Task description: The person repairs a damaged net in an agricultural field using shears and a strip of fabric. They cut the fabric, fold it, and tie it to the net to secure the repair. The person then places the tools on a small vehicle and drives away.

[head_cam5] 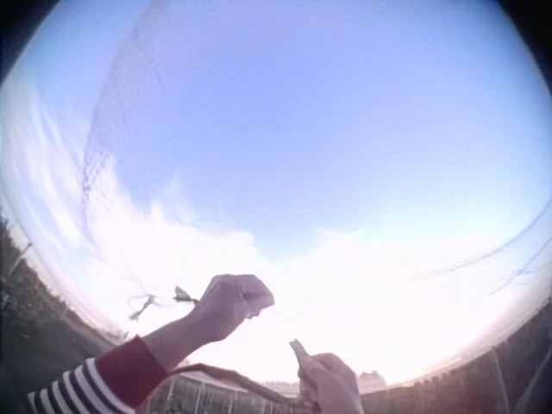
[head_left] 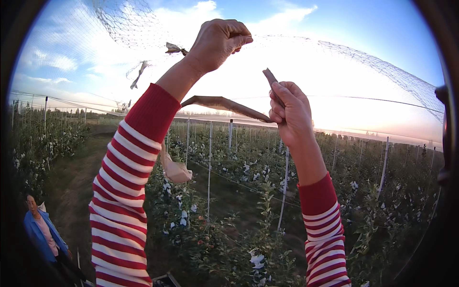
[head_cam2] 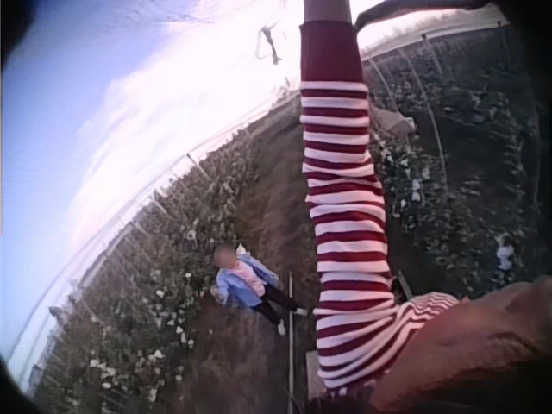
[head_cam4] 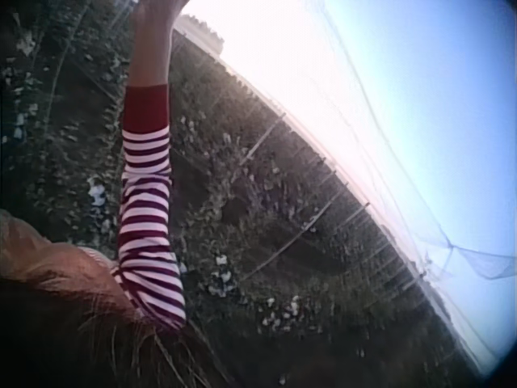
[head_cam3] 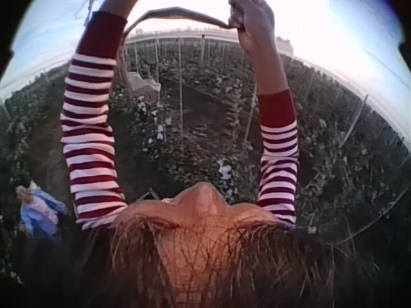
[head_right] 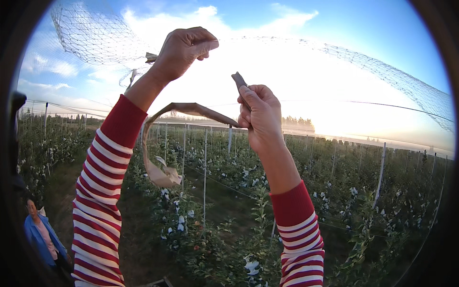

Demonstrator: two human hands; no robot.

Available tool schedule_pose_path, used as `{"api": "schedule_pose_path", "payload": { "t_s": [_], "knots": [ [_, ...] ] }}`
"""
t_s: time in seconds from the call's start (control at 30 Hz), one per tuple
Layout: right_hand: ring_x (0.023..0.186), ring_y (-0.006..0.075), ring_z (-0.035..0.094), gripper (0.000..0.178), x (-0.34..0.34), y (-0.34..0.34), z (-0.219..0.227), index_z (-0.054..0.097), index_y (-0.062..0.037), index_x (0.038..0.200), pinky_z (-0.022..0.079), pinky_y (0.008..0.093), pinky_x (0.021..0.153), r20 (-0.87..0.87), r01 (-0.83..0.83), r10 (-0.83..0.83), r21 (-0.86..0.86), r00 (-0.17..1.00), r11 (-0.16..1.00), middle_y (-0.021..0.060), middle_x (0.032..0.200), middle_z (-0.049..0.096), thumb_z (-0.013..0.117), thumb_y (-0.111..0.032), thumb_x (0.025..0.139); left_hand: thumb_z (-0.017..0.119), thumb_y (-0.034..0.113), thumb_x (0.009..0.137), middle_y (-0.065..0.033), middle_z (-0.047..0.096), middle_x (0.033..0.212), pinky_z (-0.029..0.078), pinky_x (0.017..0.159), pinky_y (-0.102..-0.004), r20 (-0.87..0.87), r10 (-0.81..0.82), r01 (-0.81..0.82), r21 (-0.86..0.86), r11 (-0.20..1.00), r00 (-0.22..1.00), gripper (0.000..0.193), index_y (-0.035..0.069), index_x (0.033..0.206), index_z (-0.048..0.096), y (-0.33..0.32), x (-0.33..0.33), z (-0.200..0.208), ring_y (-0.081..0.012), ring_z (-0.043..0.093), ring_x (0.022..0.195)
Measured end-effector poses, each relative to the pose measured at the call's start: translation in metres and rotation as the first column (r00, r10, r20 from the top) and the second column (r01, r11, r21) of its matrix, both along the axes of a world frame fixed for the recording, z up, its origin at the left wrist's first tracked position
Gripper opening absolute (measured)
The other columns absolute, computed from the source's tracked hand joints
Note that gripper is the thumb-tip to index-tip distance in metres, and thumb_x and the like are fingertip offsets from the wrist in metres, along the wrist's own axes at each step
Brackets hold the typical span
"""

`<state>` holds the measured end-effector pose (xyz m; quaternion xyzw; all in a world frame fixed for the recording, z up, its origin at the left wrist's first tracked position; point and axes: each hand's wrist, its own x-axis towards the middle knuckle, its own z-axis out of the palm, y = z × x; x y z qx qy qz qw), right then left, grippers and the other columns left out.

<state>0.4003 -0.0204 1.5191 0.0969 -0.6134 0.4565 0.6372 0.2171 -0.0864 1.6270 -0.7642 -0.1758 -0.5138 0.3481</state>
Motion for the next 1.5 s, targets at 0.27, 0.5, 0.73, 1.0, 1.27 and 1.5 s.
{"api": "schedule_pose_path", "payload": {
  "t_s": [0.27,0.5,0.73,1.0,1.27,1.5],
  "knots": [
    [0.046,0.0017,0.039,0.011,-0.043,-0.057,0.02,0.056,-0.0023,0.096,0.033,0.0204,0.039,-0.161,0.206,-0.174,0.214,0.972,0.955,0.0019,0.077,0.056,0.063,-0.01,0.091,0.06,0.024,0.094,-0.0012,0.066,0.078,0.052,0.062,-0.0259,0.027,-0.124,0.127,-0.146,0.981,0.992,0.019,0.008,0.095,0.07,-0.042,-0.016,-0.012,-0.0098,0.064,0.073],
    [0.064,0.006,0.052,0.01,-0.063,-0.069,0.03,0.059,0.0006,0.09,0.044,0.0226,0.056,-0.328,0.484,-0.397,0.248,0.857,0.839,0.0023,0.08,0.06,0.065,-0.007,0.088,0.067,0.018,0.089,-0.0005,0.066,0.082,0.052,0.066,-0.0267,0.043,-0.325,0.328,-0.119,0.937,0.945,0.011,0.008,0.088,0.07,-0.059,-0.028,-0.023,-0.0096,0.063,0.077],
    [0.069,0.0071,0.055,0.009,-0.079,-0.1,0.021,0.058,0.0027,0.089,0.046,0.0222,0.062,-0.328,0.568,-0.481,0.267,0.813,0.778,0.0034,0.08,0.06,0.063,-0.004,0.089,0.068,0.014,0.088,0.0,0.065,0.083,0.048,0.074,-0.0259,0.079,-0.439,0.442,-0.02,0.897,0.895,0.008,0.006,0.086,0.069,-0.066,-0.035,-0.036,-0.0084,0.059,0.079],
    [0.068,0.0056,0.056,0.006,-0.092,-0.108,0.024,0.059,0.0036,0.086,0.045,0.0197,0.06,-0.465,0.654,-0.488,0.319,0.739,0.686,0.0046,0.082,0.063,0.061,-0.002,0.089,0.063,0.016,0.091,0.0022,0.059,0.078,0.043,0.074,-0.0262,0.075,-0.492,0.498,-0.113,0.86,0.867,0.012,0.006,0.084,0.063,-0.067,-0.034,-0.042,-0.0074,0.051,0.077],
    [0.056,0.008,0.053,0.02,-0.1,-0.109,0.019,0.063,0.0036,0.108,0.045,0.0226,0.049,-0.319,0.356,-0.281,0.208,0.905,0.911,0.0083,0.088,0.065,0.06,-0.005,0.091,0.055,0.016,0.096,-0.0002,0.057,0.077,0.045,0.063,-0.0228,0.208,-0.462,0.496,-0.164,0.853,0.862,0.014,0.002,0.096,0.06,-0.071,-0.034,-0.05,-0.0073,0.056,0.07],
    [0.056,0.0074,0.054,0.016,-0.092,-0.091,0.002,0.059,0.0047,0.106,0.045,0.0232,0.052,-0.398,0.738,-0.63,0.231,0.667,0.634,0.009,0.09,0.066,0.051,-0.003,0.094,0.055,0.008,0.094,-0.0051,0.061,0.081,0.043,0.053,-0.0223,0.322,-0.306,0.39,-0.239,0.889,0.896,0.012,-0.001,0.099,0.062,-0.068,-0.019,-0.049,-0.0091,0.059,0.06]
  ]
}}
